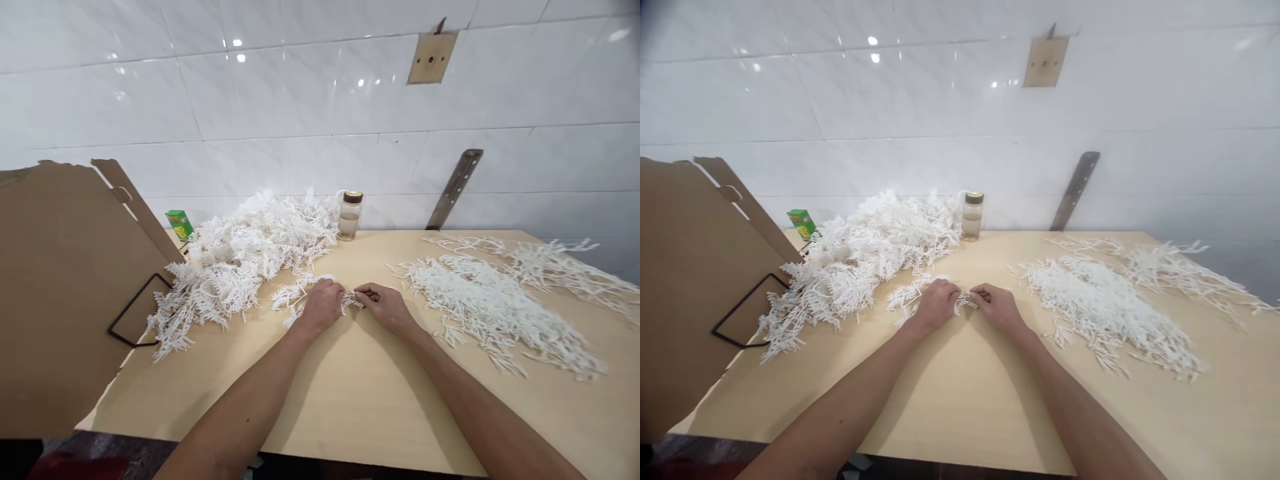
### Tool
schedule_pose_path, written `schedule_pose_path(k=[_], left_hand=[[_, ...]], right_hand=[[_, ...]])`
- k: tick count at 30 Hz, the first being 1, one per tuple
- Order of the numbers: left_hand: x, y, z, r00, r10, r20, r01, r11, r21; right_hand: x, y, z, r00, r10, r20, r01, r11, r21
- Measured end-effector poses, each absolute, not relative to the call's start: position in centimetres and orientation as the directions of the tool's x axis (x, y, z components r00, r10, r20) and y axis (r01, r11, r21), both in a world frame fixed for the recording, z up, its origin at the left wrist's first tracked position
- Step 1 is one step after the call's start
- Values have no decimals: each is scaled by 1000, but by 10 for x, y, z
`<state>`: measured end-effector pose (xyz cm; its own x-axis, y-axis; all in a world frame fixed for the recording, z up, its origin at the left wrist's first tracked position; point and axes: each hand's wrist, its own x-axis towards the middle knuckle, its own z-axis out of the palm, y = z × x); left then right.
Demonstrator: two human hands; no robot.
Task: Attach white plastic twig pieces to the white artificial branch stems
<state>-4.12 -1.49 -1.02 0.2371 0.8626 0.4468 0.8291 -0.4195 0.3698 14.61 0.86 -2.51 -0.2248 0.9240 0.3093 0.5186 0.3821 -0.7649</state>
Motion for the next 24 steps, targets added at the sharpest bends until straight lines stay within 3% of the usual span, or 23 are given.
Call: schedule_pose_path(k=[7,11,17,24], left_hand=[[-48,-7,-11,121,851,511,759,-411,505],[-51,-4,-14,167,870,464,695,-437,570],[-52,-4,-12,213,871,442,665,-461,588],[-54,-8,-3,283,863,418,665,-491,563]], right_hand=[[151,13,-24,-93,934,345,571,334,-750],[152,11,-22,-20,973,229,457,213,-864],[151,10,-18,65,987,144,295,119,-948],[152,10,-17,42,992,116,242,103,-965]])
